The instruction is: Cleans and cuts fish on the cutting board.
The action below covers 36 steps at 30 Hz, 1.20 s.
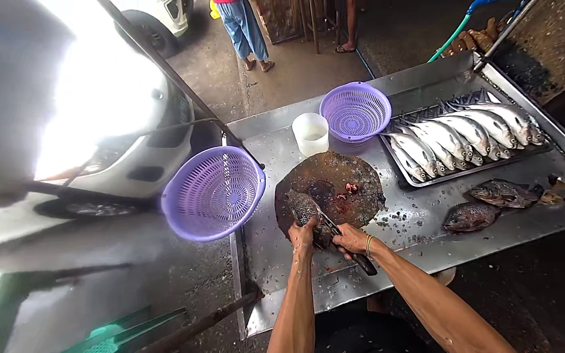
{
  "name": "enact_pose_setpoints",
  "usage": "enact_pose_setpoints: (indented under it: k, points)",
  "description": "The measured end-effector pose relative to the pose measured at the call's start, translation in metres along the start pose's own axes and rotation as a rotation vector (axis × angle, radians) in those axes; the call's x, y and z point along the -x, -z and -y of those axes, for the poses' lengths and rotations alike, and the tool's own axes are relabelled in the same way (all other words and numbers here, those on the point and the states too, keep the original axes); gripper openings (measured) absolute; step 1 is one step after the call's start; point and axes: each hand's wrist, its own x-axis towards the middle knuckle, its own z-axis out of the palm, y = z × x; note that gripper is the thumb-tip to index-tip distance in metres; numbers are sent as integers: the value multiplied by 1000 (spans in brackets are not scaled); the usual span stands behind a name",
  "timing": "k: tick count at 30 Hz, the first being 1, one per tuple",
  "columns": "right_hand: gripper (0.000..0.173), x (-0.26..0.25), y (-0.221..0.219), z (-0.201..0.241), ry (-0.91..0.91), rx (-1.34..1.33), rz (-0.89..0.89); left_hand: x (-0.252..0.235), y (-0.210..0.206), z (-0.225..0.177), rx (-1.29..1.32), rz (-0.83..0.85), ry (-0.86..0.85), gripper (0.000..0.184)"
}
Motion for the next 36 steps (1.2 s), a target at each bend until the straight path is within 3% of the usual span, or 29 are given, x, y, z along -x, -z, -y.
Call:
enact_pose_setpoints:
  k: [5,9,11,15,18,21,25,30,33,36]
  points:
    - [33,21,-44,20,104,344,-201,15,15,-18,173,-38,-119,31]
    - [44,18,-76,30,3,465,-351,19,22,-24,-253,-186,-234,31]
    - [50,11,-84,31,-77,427,-380,18,18,-27,-526,-170,-227,37]
    - [45,12,-55,53,-213,280,-308,4,-2,-36,-941,-24,-280,49]
    - [40,28,-11,72,-262,526,-254,-1,-9,-49,-1122,76,-335,49]
    - [41,53,13,72,-316,704,-334,-13,3,-56,-1178,127,-369,45]
    - [33,71,16,50,-308,399,-348,-28,25,-60,-1032,171,-281,48]
    - [36,27,-28,34,-189,-206,-239,-22,44,-61,-952,110,-255,47]
    - [36,-4,-26,36,-218,-182,-182,-12,46,-59,-1042,32,-374,48]
    - [37,-4,3,31,-260,-106,-245,-13,43,-39,-1092,-5,-474,59]
